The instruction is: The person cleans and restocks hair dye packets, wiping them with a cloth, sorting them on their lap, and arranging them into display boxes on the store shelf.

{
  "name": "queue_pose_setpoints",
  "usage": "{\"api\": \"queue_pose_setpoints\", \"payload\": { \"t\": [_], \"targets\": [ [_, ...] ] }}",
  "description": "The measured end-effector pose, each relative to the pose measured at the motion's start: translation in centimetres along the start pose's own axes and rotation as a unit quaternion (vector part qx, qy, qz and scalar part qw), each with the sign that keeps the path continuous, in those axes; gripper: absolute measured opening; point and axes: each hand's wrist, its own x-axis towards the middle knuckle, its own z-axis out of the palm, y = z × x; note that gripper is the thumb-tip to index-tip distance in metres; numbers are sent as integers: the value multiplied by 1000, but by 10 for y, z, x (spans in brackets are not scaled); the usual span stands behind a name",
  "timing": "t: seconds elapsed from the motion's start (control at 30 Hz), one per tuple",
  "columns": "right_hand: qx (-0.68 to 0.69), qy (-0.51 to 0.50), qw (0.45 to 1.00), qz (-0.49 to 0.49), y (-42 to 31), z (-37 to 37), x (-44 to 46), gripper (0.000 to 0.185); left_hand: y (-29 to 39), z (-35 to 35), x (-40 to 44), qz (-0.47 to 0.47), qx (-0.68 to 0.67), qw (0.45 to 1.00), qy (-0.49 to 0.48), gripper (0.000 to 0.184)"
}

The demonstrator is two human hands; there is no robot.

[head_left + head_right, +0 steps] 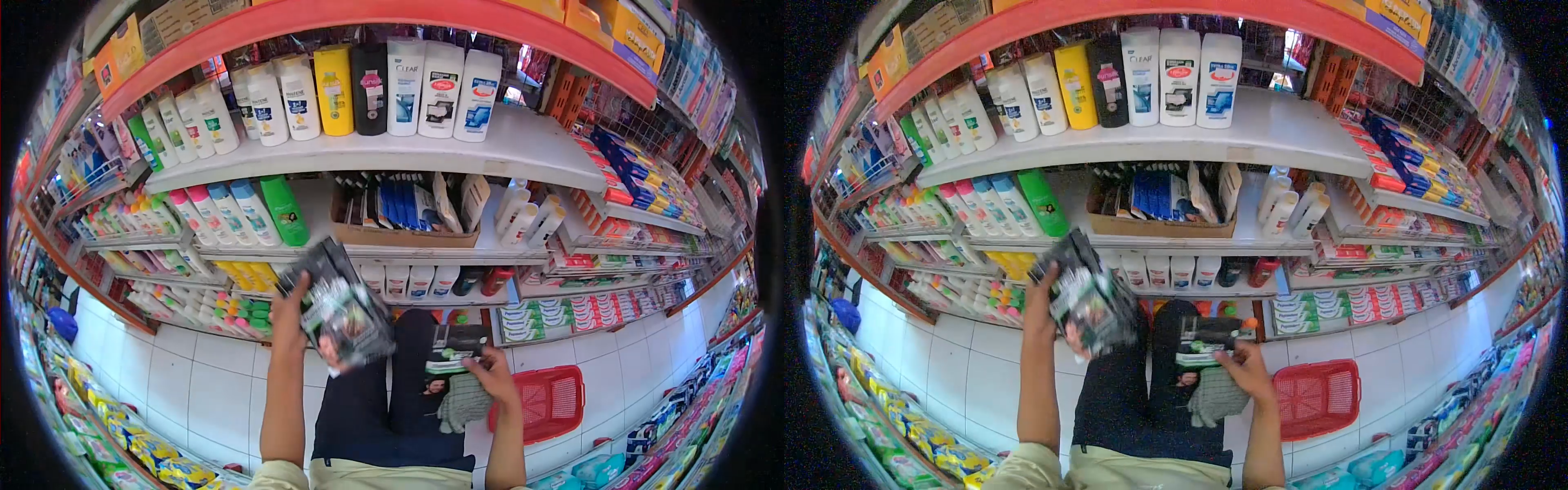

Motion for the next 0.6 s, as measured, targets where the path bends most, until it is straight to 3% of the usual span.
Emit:
{"api": "queue_pose_setpoints", "payload": {
  "t": [0.13,0.2,0.27,0.33,0.37,0.43,0.6],
  "targets": [
    [75,56,995,35,38,-31,-1,26,-65,-35,-16,-91,52,994,-17,43],
    [149,63,987,26,30,-39,1,35,-90,-37,-18,-178,116,977,-22,53],
    [183,70,981,14,13,-38,-2,39,-132,-37,-18,-131,122,981,-82,36],
    [169,57,984,30,12,-40,0,36,-173,-42,-7,17,269,958,-97,24],
    [174,4,984,39,6,-38,4,27,-180,-43,-8,72,297,950,-61,23],
    [118,14,991,54,-36,-14,5,24,-148,-15,-18,181,350,919,11,22],
    [101,-64,989,81,-16,5,19,20,-129,-24,-14,190,316,929,16,25]
  ]
}}
